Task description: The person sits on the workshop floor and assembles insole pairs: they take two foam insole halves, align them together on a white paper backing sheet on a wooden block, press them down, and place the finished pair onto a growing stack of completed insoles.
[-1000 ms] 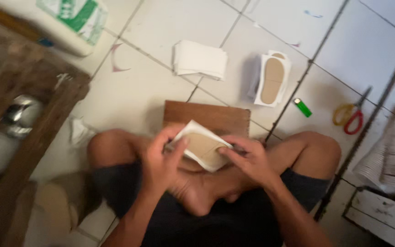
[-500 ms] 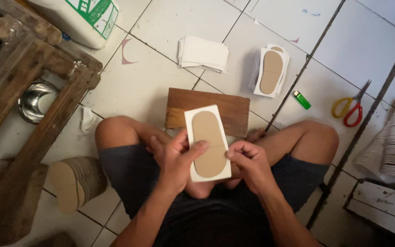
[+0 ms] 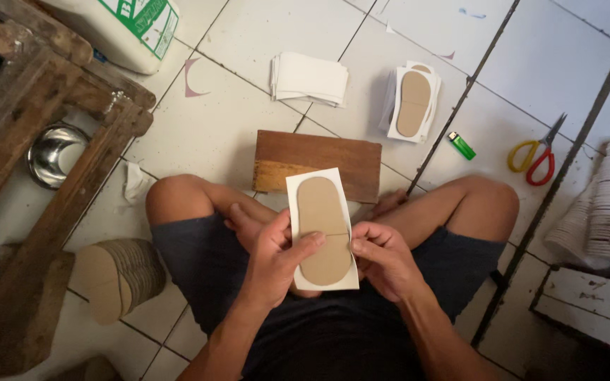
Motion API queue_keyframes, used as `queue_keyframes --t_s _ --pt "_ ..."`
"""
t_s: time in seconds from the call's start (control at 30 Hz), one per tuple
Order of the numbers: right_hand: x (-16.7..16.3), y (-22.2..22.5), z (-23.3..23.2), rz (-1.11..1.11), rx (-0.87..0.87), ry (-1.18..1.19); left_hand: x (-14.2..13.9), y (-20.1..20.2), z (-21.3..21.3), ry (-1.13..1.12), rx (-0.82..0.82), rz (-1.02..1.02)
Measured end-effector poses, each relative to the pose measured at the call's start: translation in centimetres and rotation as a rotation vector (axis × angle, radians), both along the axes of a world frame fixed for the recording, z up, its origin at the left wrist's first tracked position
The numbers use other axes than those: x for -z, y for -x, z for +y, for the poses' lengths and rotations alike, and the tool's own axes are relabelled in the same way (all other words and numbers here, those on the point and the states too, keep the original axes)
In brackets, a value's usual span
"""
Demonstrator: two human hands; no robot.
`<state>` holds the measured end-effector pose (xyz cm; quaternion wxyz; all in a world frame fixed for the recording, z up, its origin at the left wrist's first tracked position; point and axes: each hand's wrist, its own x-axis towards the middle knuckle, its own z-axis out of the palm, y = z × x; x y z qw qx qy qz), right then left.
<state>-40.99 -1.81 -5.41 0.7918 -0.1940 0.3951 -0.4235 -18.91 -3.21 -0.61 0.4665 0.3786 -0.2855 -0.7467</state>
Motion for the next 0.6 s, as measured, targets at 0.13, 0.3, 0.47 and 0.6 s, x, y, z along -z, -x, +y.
queue_keyframes --t_s 0.13,0.3,0.47,0.6 --pt "1.0 -0.2 0.4 0.350 -0.014 0.186 0.9 0.0 1.0 0.037 0.007 -0.185" --pt "1.4 0.0 0.1 0.471 0.041 0.227 2.3 1.1 0.6 0.093 -0.043 -0.325" --pt "1.3 0.2 -1.0 0.506 0.083 0.372 2.9 2.1 -0.2 0.020 -0.097 -0.172" --pt "1.6 -0.5 -1.2 0.505 0.162 0.347 3.5 1.8 -0.3 0.039 -0.078 -0.192"
